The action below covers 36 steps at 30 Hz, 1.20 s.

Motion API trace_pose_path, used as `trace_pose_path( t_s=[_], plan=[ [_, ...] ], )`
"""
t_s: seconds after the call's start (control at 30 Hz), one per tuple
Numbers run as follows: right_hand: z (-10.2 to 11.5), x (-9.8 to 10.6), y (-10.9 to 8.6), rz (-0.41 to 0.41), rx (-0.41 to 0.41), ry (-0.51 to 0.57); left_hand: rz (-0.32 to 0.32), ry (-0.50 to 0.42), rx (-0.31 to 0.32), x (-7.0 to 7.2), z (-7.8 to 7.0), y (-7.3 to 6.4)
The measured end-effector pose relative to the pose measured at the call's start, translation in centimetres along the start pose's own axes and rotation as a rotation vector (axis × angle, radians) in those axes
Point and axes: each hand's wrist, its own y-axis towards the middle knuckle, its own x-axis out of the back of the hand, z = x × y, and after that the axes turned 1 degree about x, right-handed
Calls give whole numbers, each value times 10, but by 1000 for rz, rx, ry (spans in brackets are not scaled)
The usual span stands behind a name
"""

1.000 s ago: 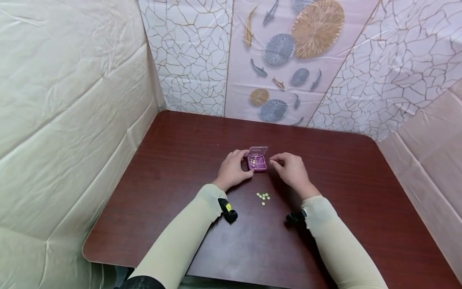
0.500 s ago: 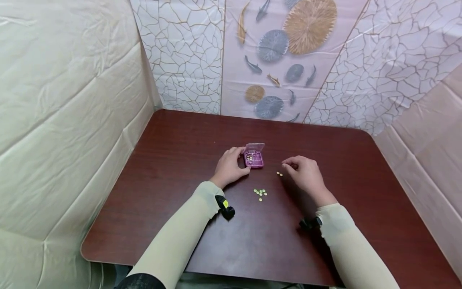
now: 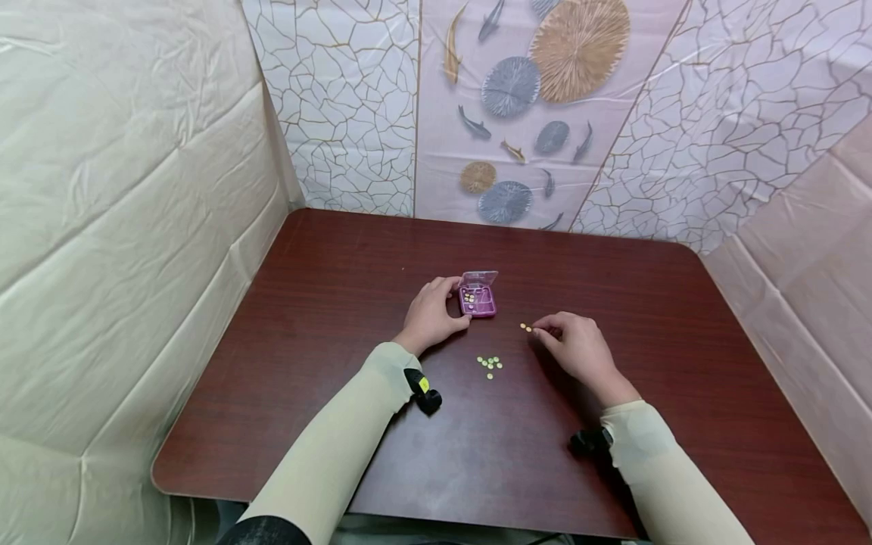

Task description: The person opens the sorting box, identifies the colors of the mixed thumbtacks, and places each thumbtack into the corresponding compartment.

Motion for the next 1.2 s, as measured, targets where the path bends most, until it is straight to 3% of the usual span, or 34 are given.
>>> trace_pose_path(
  t_s=[0.37,0.5,0.77,1.2],
  plan=[
    [6,-7,2,126,55,-20,-8,-16,-11,0,3,2],
    [6,-6,5,128,44,-38,-8,-16,-16,0,3,2],
    [-2,0,14,104,-74,-101,-7,-14,-12,0,5,3],
    [-2,-9,19,115,-78,-131,3,-13,-15,-1,5,1]
  ],
)
